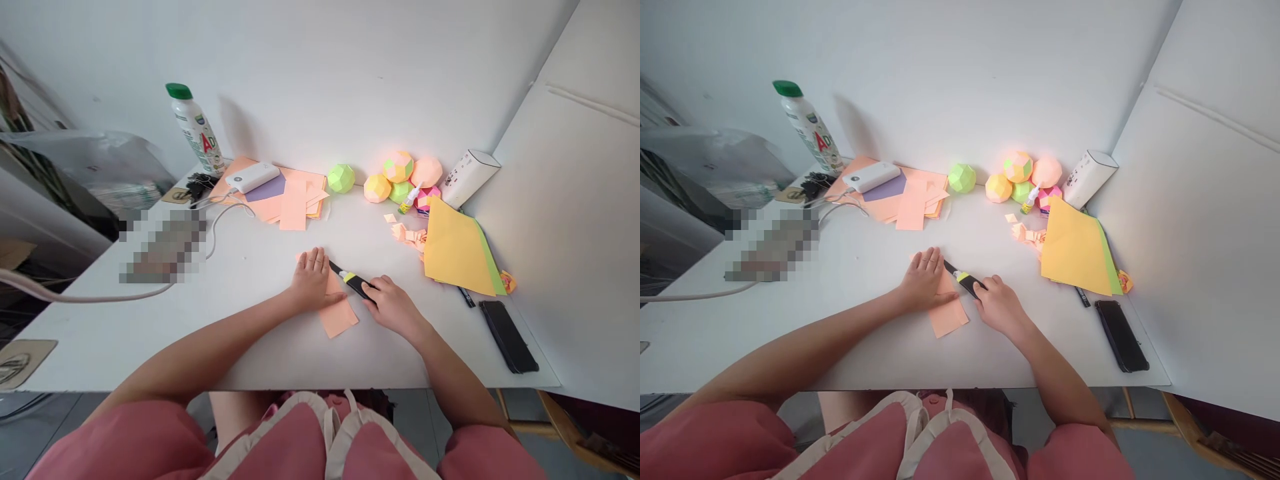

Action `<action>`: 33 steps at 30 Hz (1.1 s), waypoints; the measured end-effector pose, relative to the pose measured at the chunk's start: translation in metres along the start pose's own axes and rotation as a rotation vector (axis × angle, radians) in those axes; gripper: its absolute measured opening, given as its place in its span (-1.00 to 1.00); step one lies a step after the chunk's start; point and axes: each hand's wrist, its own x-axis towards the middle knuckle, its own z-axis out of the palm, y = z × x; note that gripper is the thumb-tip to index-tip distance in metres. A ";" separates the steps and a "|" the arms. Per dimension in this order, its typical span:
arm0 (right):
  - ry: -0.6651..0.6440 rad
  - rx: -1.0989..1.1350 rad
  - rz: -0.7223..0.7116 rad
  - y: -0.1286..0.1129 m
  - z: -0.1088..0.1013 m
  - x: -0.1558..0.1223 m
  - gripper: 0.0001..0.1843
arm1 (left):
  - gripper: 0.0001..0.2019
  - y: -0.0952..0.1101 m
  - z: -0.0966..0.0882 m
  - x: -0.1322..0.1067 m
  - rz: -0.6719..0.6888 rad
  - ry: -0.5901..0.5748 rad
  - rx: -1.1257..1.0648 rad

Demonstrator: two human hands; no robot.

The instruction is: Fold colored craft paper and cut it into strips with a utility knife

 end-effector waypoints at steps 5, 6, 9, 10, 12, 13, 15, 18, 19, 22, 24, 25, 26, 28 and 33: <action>-0.050 0.026 0.022 0.001 -0.003 0.013 -0.63 | 0.01 0.000 -0.001 0.000 -0.013 0.011 0.013; -0.048 0.030 0.023 0.001 -0.003 0.015 -0.64 | 0.01 0.001 -0.001 0.000 -0.013 0.002 0.011; -0.035 0.027 0.028 0.002 -0.001 0.022 -0.67 | 0.01 0.001 -0.002 0.000 -0.013 -0.021 0.011; -0.034 0.025 0.031 0.002 0.000 0.024 -0.67 | 0.02 0.001 -0.002 0.000 -0.014 -0.020 0.014; -0.035 0.027 0.032 0.002 0.002 0.027 -0.66 | 0.03 0.001 -0.001 0.001 -0.018 -0.014 0.016; -0.034 0.032 0.032 0.001 0.003 0.028 -0.65 | 0.03 0.000 0.000 0.001 -0.018 -0.009 0.012; -0.022 0.038 0.034 0.001 0.005 0.030 -0.64 | 0.02 -0.001 0.002 0.001 -0.009 0.011 -0.002; 0.013 0.052 0.028 0.006 0.010 0.030 -0.64 | 0.00 -0.002 0.006 0.001 0.003 0.060 -0.013; 0.025 0.066 0.019 0.009 0.011 0.030 -0.64 | 0.00 -0.002 0.008 0.000 0.005 0.080 -0.017; 0.065 0.150 -0.022 0.022 0.016 0.025 -0.63 | -0.02 -0.004 0.010 -0.001 0.015 0.150 -0.072; 0.095 0.220 -0.036 0.031 0.018 0.020 -0.63 | -0.09 -0.008 0.011 -0.002 -0.008 0.195 -0.160; 0.110 0.256 -0.036 0.035 0.018 0.018 -0.64 | -0.15 -0.012 0.012 -0.001 -0.034 0.216 -0.214; 0.123 0.289 -0.034 0.039 0.019 0.015 -0.64 | -0.23 -0.016 0.013 0.001 -0.065 0.235 -0.266; 0.145 0.340 -0.029 0.044 0.020 0.012 -0.64 | -0.38 -0.029 0.013 0.006 -0.124 0.263 -0.345; 0.201 0.341 -0.061 0.054 0.025 0.013 -0.65 | -0.51 -0.061 0.009 0.023 -0.120 0.247 -0.388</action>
